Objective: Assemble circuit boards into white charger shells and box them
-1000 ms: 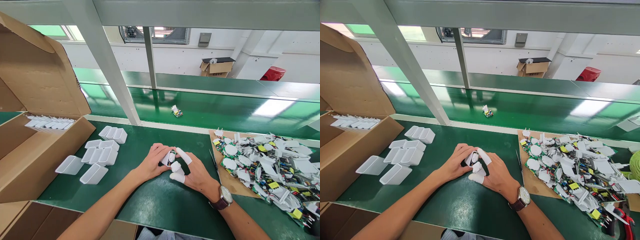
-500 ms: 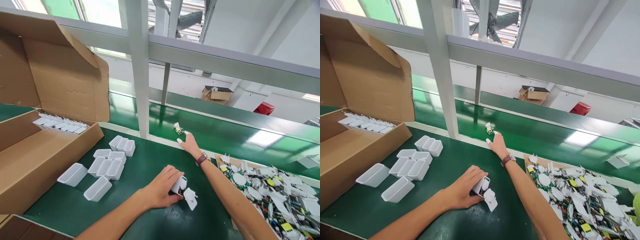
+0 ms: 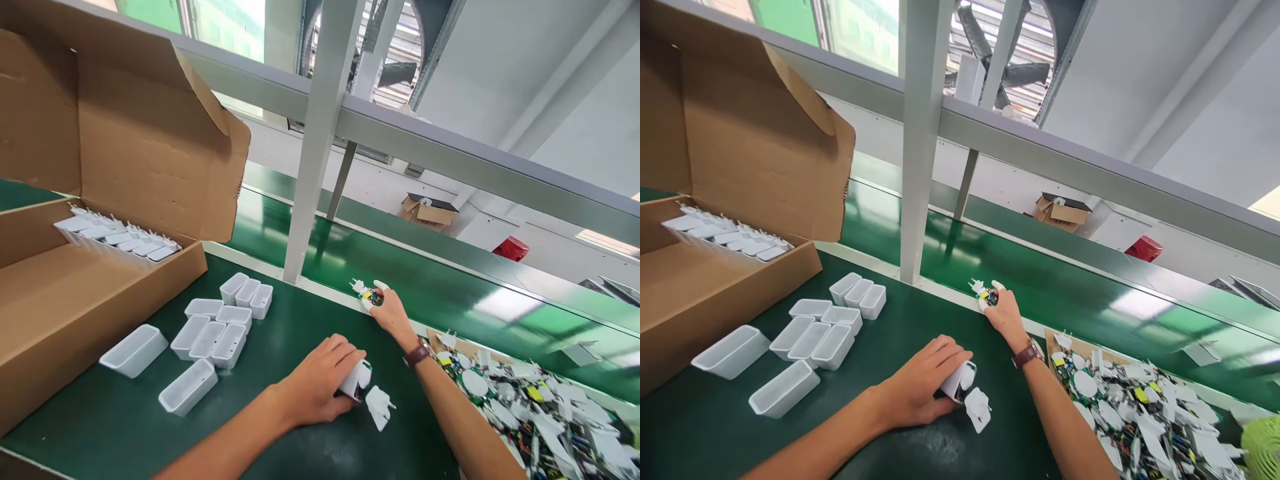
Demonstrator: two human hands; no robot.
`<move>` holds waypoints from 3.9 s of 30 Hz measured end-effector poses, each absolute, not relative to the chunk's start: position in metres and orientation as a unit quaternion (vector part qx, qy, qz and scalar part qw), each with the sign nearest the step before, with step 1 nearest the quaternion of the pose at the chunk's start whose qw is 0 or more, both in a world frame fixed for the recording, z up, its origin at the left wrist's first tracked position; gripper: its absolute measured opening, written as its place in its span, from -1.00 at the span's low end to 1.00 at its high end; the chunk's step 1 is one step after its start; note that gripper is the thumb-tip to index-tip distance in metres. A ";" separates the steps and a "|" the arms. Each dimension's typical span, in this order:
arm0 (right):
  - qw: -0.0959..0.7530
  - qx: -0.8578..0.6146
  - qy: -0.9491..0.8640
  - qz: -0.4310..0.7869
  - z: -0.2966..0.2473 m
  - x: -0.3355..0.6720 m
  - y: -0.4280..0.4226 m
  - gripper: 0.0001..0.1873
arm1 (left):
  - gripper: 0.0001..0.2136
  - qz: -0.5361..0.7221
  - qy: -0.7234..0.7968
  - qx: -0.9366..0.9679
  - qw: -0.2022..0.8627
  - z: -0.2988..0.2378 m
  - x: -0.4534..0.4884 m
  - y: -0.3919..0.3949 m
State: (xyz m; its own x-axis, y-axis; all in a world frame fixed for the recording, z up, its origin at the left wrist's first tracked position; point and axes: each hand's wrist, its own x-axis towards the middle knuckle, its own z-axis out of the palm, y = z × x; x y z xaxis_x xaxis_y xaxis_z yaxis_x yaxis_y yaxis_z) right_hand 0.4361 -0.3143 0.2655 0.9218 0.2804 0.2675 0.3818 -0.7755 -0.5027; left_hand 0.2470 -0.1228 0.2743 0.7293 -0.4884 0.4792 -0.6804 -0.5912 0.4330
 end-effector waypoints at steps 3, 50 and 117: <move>0.287 -0.935 -0.183 -0.096 0.255 0.384 -0.363 -0.44 | -0.40 0.179 -0.339 0.871 0.307 0.274 0.250 -0.123; 0.462 -0.765 -0.402 -0.202 0.285 0.238 -0.391 -0.23 | -0.41 0.223 -0.355 0.848 0.324 0.277 0.256 -0.145; 0.451 -0.818 -0.323 -0.153 0.279 0.239 -0.388 -0.27 | -0.40 0.207 -0.339 0.853 0.339 0.270 0.252 -0.151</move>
State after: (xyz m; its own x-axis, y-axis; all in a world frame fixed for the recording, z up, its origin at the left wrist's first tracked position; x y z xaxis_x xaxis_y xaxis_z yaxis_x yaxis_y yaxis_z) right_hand 0.2389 -0.3877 0.2788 0.7441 0.3913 0.5415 0.6668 -0.3848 -0.6382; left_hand 0.2521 -0.1512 0.2704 0.6849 -0.4381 0.5822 -0.7182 -0.5404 0.4382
